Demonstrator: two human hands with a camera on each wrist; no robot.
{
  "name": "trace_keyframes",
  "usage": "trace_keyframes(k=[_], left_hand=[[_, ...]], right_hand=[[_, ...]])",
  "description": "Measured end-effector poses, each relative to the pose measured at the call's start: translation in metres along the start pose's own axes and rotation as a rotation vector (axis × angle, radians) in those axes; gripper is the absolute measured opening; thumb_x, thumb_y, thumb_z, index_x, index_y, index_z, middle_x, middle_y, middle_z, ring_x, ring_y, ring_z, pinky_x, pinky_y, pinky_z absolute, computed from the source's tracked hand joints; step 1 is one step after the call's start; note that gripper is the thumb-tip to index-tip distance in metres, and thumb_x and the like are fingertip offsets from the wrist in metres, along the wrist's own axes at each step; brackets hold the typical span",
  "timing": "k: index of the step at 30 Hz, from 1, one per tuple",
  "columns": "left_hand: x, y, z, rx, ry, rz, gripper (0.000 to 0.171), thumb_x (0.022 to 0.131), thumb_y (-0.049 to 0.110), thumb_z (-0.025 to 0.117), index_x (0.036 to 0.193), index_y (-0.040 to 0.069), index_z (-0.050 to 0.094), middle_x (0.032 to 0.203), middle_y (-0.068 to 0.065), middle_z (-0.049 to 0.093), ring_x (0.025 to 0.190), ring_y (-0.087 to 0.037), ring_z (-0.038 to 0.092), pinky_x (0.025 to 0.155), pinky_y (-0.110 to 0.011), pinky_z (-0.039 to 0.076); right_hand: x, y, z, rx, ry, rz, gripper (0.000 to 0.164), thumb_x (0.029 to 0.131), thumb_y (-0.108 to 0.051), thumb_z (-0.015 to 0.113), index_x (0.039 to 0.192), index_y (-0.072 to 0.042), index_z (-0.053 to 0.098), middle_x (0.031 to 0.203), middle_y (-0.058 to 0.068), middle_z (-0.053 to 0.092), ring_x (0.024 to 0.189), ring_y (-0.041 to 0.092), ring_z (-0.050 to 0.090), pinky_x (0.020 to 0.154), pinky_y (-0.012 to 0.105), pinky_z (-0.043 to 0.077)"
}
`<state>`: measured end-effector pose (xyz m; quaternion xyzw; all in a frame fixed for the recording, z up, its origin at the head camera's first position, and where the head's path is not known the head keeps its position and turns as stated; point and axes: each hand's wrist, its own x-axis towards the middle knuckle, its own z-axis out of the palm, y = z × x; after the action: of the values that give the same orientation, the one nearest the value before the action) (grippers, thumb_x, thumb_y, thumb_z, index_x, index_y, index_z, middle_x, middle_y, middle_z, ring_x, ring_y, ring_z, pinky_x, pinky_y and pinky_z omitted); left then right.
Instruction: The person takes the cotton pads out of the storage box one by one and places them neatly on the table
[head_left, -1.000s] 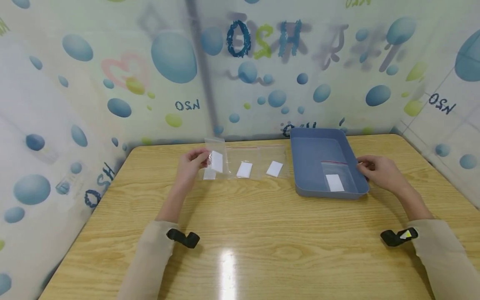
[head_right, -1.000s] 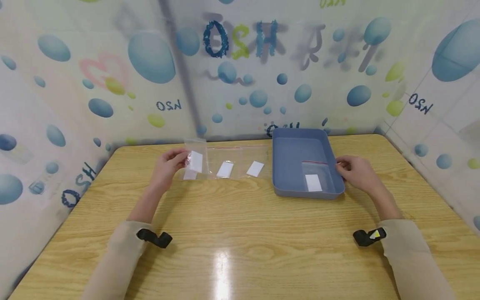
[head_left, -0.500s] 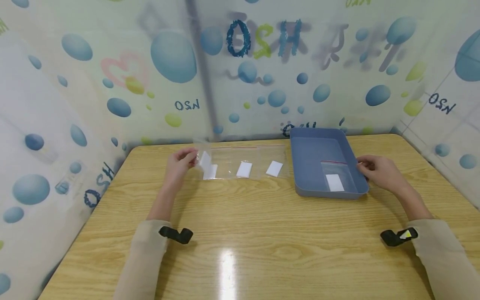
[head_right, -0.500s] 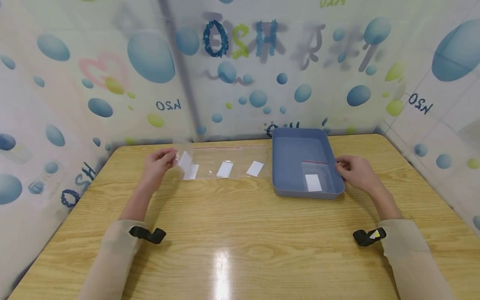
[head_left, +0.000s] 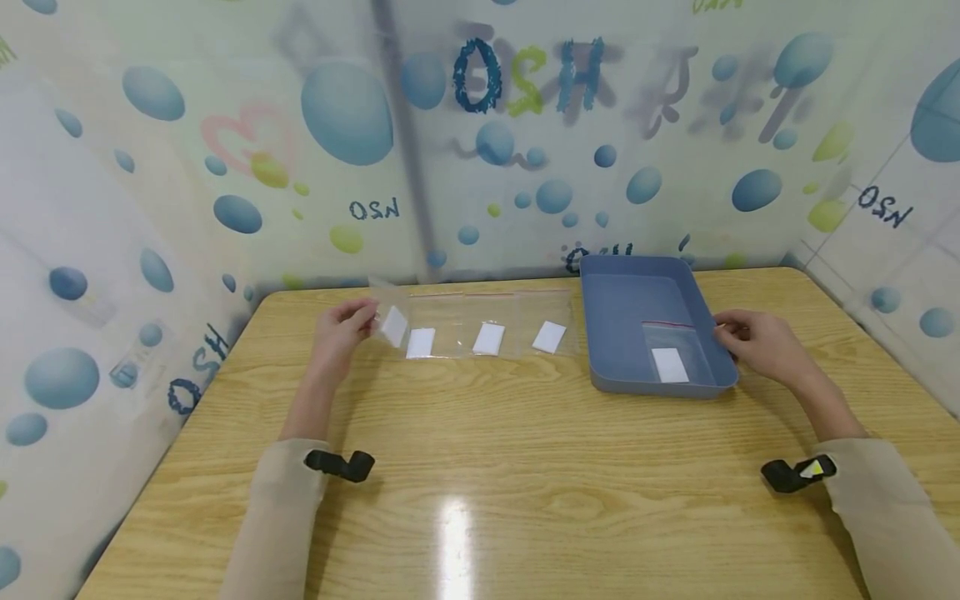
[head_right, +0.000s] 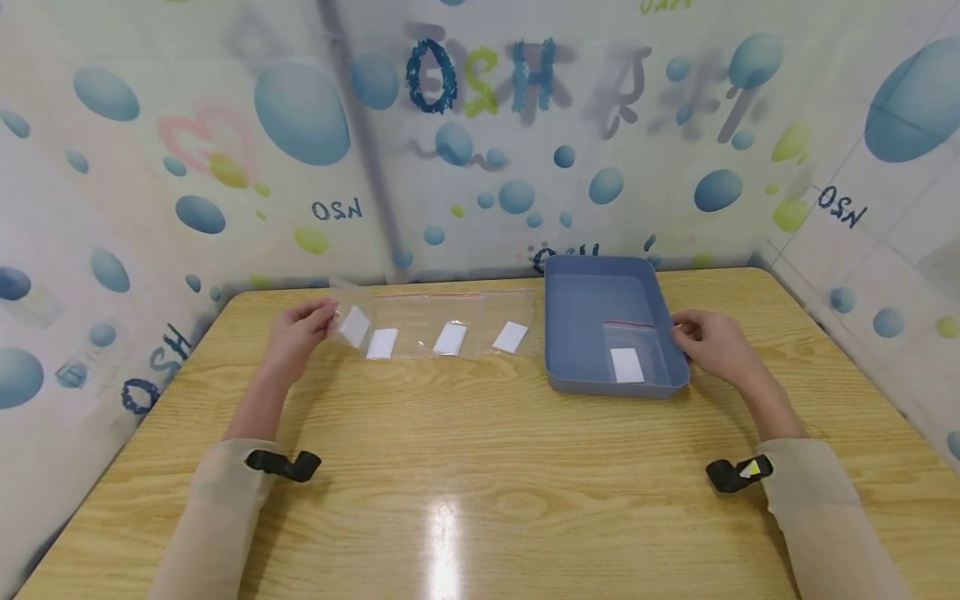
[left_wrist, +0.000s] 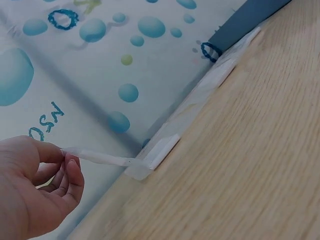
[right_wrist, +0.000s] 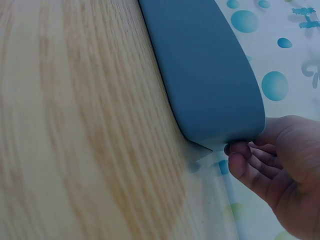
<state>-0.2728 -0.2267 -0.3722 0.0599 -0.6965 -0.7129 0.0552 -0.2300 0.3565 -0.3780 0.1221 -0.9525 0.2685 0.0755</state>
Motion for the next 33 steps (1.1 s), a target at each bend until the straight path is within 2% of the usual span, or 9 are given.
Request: trace_keyframes(k=[5,8,13,19,25,33], left_hand=[[0.002,-0.001,-0.007,-0.041,0.013,-0.017,0.014,0.101,0.005,0.059,0.111,-0.005,0.062,0.084,0.003,0.062,0.073,-0.005,0.057,0.066,-0.015,0.05],[0.002,-0.001,-0.012,-0.034,0.025,-0.035,0.019,0.102,0.005,0.059,0.115,-0.008,0.061,0.085,0.001,0.061,0.074,-0.006,0.057,0.066,-0.015,0.05],[0.001,-0.001,-0.018,0.066,0.044,-0.058,0.032,0.103,0.01,0.058,0.127,-0.012,0.056,0.093,0.0,0.06,0.08,-0.006,0.056,0.069,-0.015,0.05],[0.003,-0.005,-0.022,0.163,0.074,-0.055,0.037,0.103,0.013,0.06,0.129,-0.012,0.056,0.094,0.0,0.06,0.08,-0.004,0.058,0.071,-0.014,0.051],[0.0,-0.005,-0.026,0.275,0.084,-0.025,0.038,0.104,0.016,0.058,0.129,-0.012,0.058,0.095,-0.002,0.061,0.077,-0.001,0.058,0.07,-0.013,0.05],[0.0,-0.007,-0.029,0.434,0.128,-0.002,0.032,0.102,0.016,0.06,0.121,-0.01,0.065,0.091,-0.007,0.066,0.069,0.001,0.058,0.06,-0.013,0.049]], right_hand=[[0.0,0.0,0.0,-0.002,0.002,-0.001,0.03,0.101,-0.009,0.058,0.117,0.017,0.062,0.087,0.016,0.069,0.067,0.015,0.06,0.054,0.025,0.048],[0.0,0.0,0.0,-0.007,0.006,0.0,0.029,0.101,-0.008,0.059,0.116,0.017,0.062,0.087,0.015,0.069,0.067,0.014,0.06,0.055,0.025,0.048],[0.0,0.001,0.0,-0.007,0.004,-0.007,0.03,0.101,-0.008,0.059,0.116,0.017,0.062,0.086,0.015,0.069,0.068,0.015,0.06,0.055,0.024,0.047],[0.0,0.001,0.001,-0.022,0.019,-0.018,0.027,0.1,-0.007,0.059,0.115,0.016,0.063,0.085,0.013,0.069,0.067,0.015,0.06,0.054,0.025,0.047],[0.0,0.001,0.001,-0.014,0.017,-0.014,0.028,0.101,-0.008,0.058,0.115,0.016,0.063,0.086,0.014,0.069,0.067,0.017,0.06,0.054,0.025,0.047],[0.0,-0.001,0.0,-0.001,0.007,-0.003,0.029,0.101,-0.008,0.057,0.117,0.016,0.062,0.087,0.015,0.069,0.065,0.015,0.059,0.054,0.026,0.047]])
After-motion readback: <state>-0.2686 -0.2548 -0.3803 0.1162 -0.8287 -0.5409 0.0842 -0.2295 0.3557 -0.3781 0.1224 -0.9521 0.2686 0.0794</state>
